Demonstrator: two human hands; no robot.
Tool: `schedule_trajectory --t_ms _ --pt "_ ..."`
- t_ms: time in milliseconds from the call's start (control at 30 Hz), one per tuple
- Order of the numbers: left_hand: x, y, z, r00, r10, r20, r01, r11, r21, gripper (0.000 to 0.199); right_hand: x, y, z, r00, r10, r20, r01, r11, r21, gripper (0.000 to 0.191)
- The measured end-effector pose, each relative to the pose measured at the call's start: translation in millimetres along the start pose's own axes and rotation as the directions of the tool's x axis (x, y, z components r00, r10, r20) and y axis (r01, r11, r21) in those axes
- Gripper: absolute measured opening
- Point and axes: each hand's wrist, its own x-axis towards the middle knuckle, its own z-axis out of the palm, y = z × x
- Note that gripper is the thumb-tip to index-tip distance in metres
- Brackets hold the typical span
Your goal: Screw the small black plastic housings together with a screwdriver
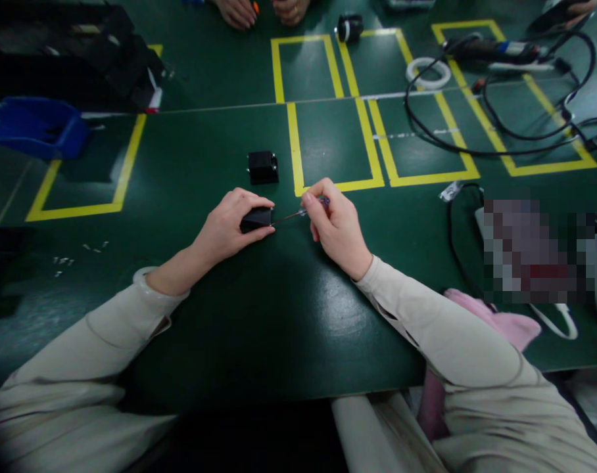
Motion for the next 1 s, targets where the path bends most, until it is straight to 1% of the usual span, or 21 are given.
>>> schedule_trajectory --t_ms 167,333,467,533,667,867,1000 --pt "-0.2 -1.1 0.5 1.0 0.005 0.002 -0.005 1.0 -0.003 0.039 0.1 -0.1 0.7 1.0 0.017 -0.02 -0.017 0.999 0.031 0.019" --pt "0.1 -0.3 0.4 1.0 0.01 -0.002 -0.01 1.0 -0.002 0.039 0.8 -0.3 0.2 1.0 0.024 -0.003 -0.024 1.0 -0.011 0.019" --pt "0.4 -0.5 0.5 1.0 0.006 -0.002 -0.006 1.0 -0.003 0.038 0.5 -0.3 0.3 1.0 0.015 -0.005 -0.015 0.999 0.032 0.015" --pt "0.3 -0.7 0.5 1.0 0.006 -0.001 -0.006 1.0 -0.004 0.038 0.3 -1.3 0.3 1.0 0.014 0.003 -0.014 1.0 0.023 0.016" --pt "-0.2 -0.9 0.5 1.0 0.006 -0.003 -0.006 1.0 -0.003 0.038 0.2 -3.6 0.1 1.0 0.002 0.015 -0.002 1.0 -0.031 0.025" --pt "-0.5 -0.6 0.5 1.0 0.006 0.0 -0.006 1.0 0.001 0.038 0.6 -3.3 0.5 1.0 0.009 0.006 -0.01 0.999 0.04 0.022" --pt "0.0 0.5 -0.4 1.0 0.002 0.002 -0.002 1.0 -0.002 0.038 0.7 -3.3 -0.7 0.999 0.009 0.032 -0.008 1.0 -0.007 0.026"
